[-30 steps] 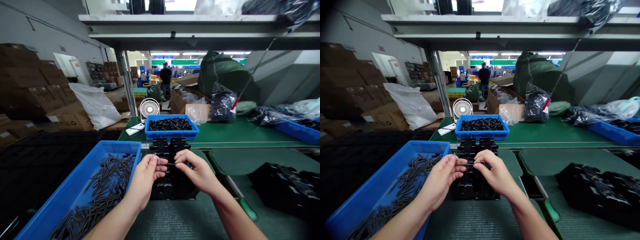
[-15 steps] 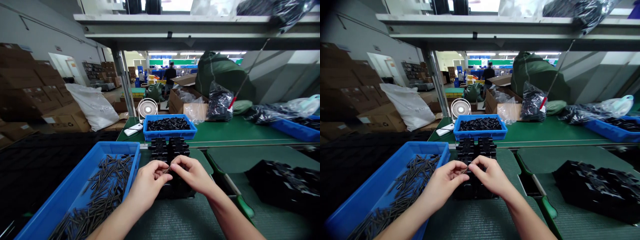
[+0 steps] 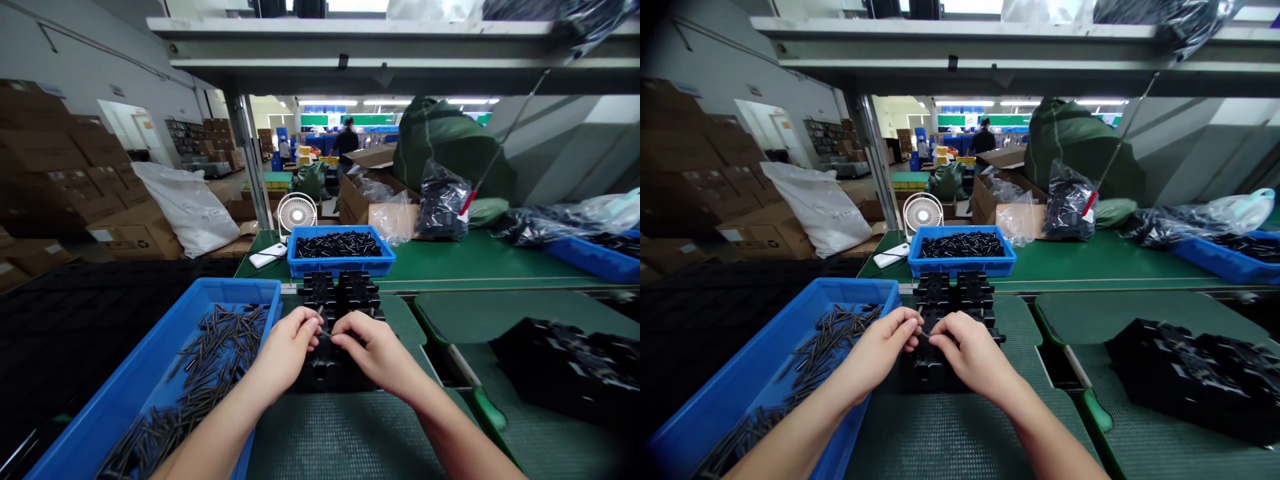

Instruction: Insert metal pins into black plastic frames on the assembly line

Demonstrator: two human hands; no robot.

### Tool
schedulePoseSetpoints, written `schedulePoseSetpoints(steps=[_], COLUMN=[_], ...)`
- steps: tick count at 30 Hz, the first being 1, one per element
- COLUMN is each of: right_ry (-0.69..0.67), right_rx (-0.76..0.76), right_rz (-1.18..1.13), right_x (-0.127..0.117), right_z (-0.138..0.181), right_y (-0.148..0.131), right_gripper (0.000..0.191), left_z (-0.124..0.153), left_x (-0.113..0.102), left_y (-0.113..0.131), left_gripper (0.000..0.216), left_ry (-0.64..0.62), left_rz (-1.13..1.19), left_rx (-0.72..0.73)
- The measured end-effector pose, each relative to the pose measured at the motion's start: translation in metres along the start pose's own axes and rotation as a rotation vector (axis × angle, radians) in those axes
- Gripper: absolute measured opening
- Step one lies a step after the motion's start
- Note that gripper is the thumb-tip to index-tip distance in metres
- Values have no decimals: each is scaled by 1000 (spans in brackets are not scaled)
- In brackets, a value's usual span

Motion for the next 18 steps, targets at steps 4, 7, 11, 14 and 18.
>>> schedulePoseSetpoints(steps=[4, 7, 11, 14, 18], right_ry=[12, 10, -22, -35, -35], right_rx=[57, 68, 48, 34, 6], right_rz=[7, -9, -79, -113, -122], right_x=[-2, -3, -1, 0, 1], right_z=[0, -1, -1, -1, -2], right_y=[-1, 0, -1, -1, -1], right_gripper=[17, 18, 11, 7, 5], left_z=[3, 5, 4, 3, 2], left_x=[7, 10, 8, 6, 2], left_y=[3, 3, 4, 6, 7], left_gripper=[26, 28, 30, 22, 21], left_ry=[-81, -92, -65, -105, -143], left_rz=[3, 14, 3, -18, -6], left_rx=[3, -5, 34, 59, 21])
Point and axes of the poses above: each hand's wrist, its own z-axis away from the middle knuckle, its own x-axis out of the palm, y = z × x, the point moved 4 cm from there along -z, towards the middle knuckle, and after that the axes turned 10 degrees about x, right-handed, at the moved point
